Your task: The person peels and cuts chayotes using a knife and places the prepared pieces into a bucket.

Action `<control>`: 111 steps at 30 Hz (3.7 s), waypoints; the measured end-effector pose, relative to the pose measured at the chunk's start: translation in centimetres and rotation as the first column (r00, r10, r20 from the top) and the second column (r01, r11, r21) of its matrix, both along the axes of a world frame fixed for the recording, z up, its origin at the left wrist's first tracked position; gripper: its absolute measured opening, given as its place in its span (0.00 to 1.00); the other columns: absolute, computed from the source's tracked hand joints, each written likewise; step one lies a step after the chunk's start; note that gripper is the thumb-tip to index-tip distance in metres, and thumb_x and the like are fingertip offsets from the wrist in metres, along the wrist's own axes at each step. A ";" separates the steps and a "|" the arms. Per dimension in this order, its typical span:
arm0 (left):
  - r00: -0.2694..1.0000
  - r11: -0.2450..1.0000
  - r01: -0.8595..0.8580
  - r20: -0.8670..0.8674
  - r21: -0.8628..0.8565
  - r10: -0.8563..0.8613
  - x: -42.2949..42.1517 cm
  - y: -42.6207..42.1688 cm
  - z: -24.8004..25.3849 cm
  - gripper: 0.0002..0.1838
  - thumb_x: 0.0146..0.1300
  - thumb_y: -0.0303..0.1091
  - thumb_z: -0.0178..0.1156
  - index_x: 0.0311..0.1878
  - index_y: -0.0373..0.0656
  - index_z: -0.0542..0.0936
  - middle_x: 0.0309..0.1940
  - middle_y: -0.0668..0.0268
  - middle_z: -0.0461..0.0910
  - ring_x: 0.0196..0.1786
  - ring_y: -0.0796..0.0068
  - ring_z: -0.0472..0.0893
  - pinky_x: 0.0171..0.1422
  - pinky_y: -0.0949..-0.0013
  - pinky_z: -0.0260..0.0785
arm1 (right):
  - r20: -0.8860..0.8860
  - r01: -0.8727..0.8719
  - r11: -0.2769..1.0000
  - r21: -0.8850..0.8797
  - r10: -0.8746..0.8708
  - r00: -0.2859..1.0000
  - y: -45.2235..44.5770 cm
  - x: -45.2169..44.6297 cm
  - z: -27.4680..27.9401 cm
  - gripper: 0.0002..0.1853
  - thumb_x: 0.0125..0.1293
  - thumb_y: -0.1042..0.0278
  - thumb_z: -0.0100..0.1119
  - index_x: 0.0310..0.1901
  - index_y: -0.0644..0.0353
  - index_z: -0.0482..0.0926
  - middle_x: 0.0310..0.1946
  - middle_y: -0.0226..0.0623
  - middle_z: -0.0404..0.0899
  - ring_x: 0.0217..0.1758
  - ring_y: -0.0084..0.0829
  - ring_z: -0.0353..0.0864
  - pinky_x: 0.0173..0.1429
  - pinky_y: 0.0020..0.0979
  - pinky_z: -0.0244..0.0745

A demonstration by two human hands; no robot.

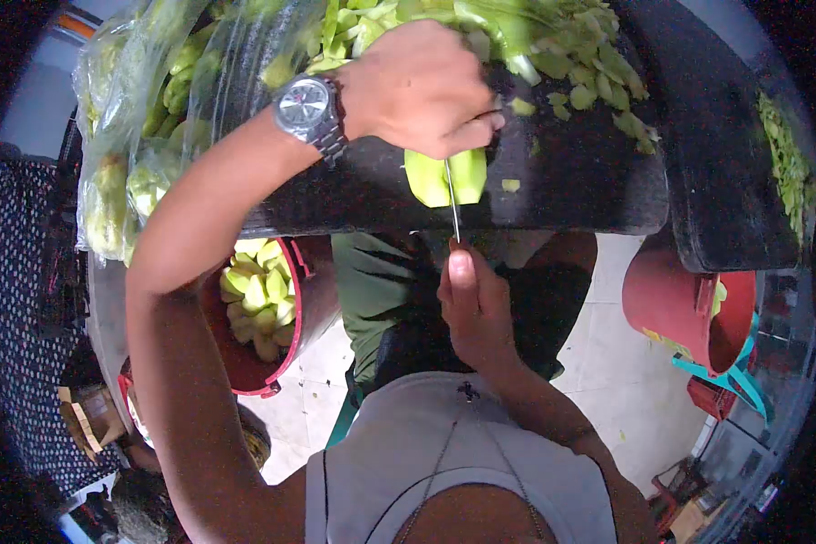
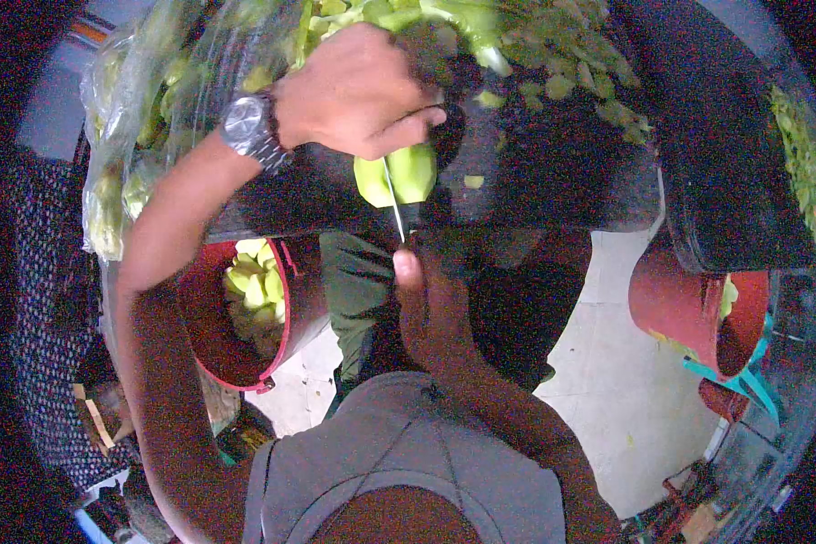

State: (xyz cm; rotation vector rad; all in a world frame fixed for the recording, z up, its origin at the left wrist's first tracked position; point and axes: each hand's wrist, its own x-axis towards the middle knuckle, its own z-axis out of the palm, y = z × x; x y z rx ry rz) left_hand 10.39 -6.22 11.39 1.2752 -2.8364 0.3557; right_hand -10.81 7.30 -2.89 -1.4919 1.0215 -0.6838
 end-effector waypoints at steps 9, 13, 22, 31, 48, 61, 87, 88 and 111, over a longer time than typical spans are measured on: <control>0.946 0.987 0.133 -0.287 -0.086 -0.152 1.9 -3.3 -3.6 0.25 0.68 0.52 0.57 0.20 0.44 0.77 0.16 0.54 0.71 0.22 0.46 0.74 0.28 0.49 0.62 | 0.024 -0.037 0.958 0.284 0.031 0.999 -3.4 0.0 4.2 0.22 0.81 0.47 0.43 0.43 0.59 0.76 0.22 0.24 0.66 0.22 0.16 0.64 0.26 0.24 0.62; 0.966 0.999 -0.040 -0.257 -0.013 0.036 2.6 -2.1 -3.5 0.26 0.70 0.50 0.55 0.18 0.44 0.77 0.12 0.53 0.68 0.21 0.45 0.73 0.27 0.49 0.62 | -0.164 -0.122 0.992 0.041 0.127 0.978 -5.3 -1.3 4.9 0.22 0.82 0.48 0.44 0.43 0.61 0.77 0.24 0.26 0.69 0.24 0.17 0.66 0.28 0.26 0.63; 0.917 0.857 -0.396 0.088 0.330 0.389 0.4 0.5 0.6 0.44 0.60 0.76 0.56 0.28 0.33 0.84 0.21 0.46 0.80 0.33 0.42 0.85 0.42 0.50 0.79 | -0.597 -0.649 0.406 -0.643 0.264 0.757 -19.5 -6.9 7.7 0.14 0.75 0.58 0.51 0.47 0.62 0.77 0.33 0.45 0.78 0.32 0.46 0.77 0.41 0.40 0.74; 0.964 0.887 -0.168 -0.116 0.431 0.240 2.0 -2.3 -2.2 0.39 0.43 0.46 0.79 0.54 0.31 0.75 0.40 0.43 0.83 0.46 0.41 0.84 0.50 0.50 0.79 | -0.687 -0.754 0.329 -0.569 0.315 0.655 -23.7 -6.2 8.2 0.13 0.74 0.63 0.53 0.54 0.54 0.80 0.44 0.45 0.83 0.39 0.51 0.84 0.41 0.46 0.80; 0.753 0.918 -0.076 -0.580 0.390 0.309 3.1 -1.1 -6.9 0.43 0.44 0.49 0.80 0.57 0.38 0.68 0.34 0.48 0.82 0.39 0.42 0.84 0.44 0.52 0.77 | -0.764 -0.709 0.512 -0.485 0.146 0.629 -21.9 -0.9 17.0 0.20 0.72 0.48 0.58 0.33 0.58 0.82 0.24 0.48 0.79 0.31 0.54 0.82 0.36 0.49 0.75; 0.748 0.963 -0.016 -0.636 0.270 0.191 3.5 -0.9 -8.2 0.42 0.46 0.53 0.80 0.55 0.36 0.70 0.33 0.49 0.82 0.38 0.45 0.85 0.44 0.55 0.79 | -0.748 -0.756 0.402 -0.516 0.218 0.627 -24.1 -3.2 8.8 0.23 0.75 0.46 0.53 0.32 0.59 0.79 0.22 0.51 0.79 0.30 0.56 0.81 0.34 0.52 0.73; 0.269 0.689 -0.721 -0.886 0.075 0.378 -4.0 6.5 -10.0 0.34 0.51 0.28 0.70 0.64 0.36 0.73 0.60 0.44 0.76 0.66 0.43 0.75 0.71 0.52 0.68 | -0.240 -0.368 0.873 0.320 0.450 0.860 -20.8 -5.6 6.4 0.28 0.79 0.40 0.43 0.46 0.60 0.78 0.18 0.28 0.71 0.12 0.25 0.72 0.16 0.32 0.69; 0.172 0.651 -0.738 -0.884 0.176 0.434 -3.2 7.1 -10.6 0.35 0.52 0.31 0.72 0.65 0.34 0.72 0.60 0.42 0.76 0.65 0.42 0.77 0.69 0.53 0.70 | -0.166 -0.356 0.874 0.332 0.425 0.890 -20.8 -6.1 5.8 0.28 0.79 0.38 0.41 0.46 0.60 0.77 0.18 0.26 0.71 0.11 0.24 0.71 0.15 0.31 0.68; -0.775 0.792 0.440 -0.266 0.422 0.573 -0.9 5.2 -10.6 0.20 0.63 0.31 0.65 0.57 0.32 0.79 0.48 0.55 0.86 0.43 0.60 0.88 0.54 0.58 0.82 | -0.268 -0.115 0.889 -0.443 -0.008 0.963 -22.5 -6.6 2.8 0.06 0.70 0.65 0.58 0.41 0.58 0.75 0.21 0.26 0.71 0.15 0.18 0.65 0.19 0.24 0.61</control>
